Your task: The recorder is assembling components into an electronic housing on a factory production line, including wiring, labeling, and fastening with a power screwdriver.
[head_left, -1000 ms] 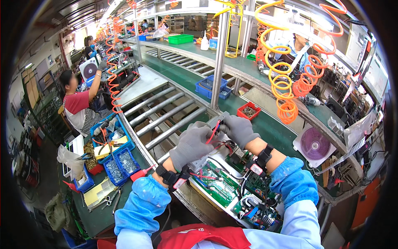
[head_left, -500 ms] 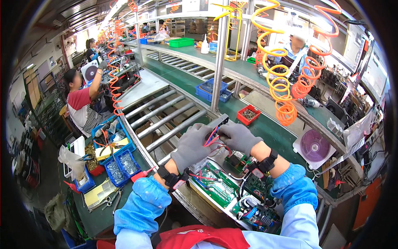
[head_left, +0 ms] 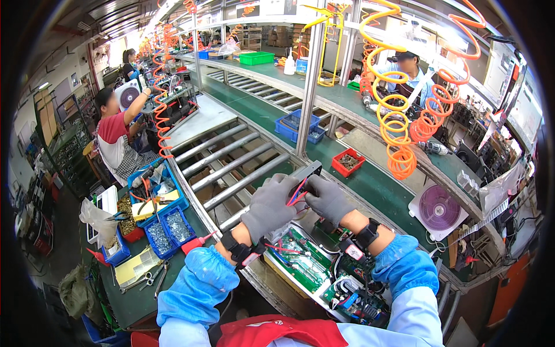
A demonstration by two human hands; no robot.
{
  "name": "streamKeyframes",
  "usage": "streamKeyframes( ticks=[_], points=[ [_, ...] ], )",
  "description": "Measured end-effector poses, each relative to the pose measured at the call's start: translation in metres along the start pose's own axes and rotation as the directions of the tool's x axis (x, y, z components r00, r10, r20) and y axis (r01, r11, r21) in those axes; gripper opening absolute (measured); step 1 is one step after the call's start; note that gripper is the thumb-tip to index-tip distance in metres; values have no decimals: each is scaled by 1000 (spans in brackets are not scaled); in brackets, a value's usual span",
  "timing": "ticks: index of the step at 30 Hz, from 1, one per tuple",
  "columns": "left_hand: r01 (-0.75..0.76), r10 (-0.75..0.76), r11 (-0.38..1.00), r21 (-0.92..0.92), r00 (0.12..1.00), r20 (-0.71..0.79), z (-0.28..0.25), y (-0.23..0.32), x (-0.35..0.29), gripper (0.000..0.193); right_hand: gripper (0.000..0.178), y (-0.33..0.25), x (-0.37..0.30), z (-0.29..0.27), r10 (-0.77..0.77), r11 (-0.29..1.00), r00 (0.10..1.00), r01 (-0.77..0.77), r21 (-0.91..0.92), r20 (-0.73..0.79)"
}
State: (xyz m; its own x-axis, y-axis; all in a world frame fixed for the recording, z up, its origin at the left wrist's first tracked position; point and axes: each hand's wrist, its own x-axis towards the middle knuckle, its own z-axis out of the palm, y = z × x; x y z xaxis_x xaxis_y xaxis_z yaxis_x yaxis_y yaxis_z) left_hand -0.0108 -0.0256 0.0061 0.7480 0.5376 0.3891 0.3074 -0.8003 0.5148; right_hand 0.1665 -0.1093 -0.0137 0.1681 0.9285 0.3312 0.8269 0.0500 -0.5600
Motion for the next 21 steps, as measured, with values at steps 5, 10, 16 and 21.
streamKeyframes(
  ticks=[5, 10, 16, 21],
  points=[
    [-24, 24, 1000, -1, 1000, -12, 0, -1, 0, 50, 19, 3, 1, 8, -4, 1000, 993, 1, -27, -115],
    [-55, 56, 998, 31, 998, -15, 3, -3, 1, 50, 19, 4, 3, 17, 64, 994, 981, -47, 97, -184],
    [-95, 95, 995, -29, 995, -21, 2, -1, 3, 49, 21, 6, 3, 25, 275, 867, 955, -194, 460, -116],
    [-106, 105, 994, -20, 994, -24, 1, 3, 3, 50, 36, 10, 0, 18, 354, 508, 931, -274, 817, 92]
  ],
)
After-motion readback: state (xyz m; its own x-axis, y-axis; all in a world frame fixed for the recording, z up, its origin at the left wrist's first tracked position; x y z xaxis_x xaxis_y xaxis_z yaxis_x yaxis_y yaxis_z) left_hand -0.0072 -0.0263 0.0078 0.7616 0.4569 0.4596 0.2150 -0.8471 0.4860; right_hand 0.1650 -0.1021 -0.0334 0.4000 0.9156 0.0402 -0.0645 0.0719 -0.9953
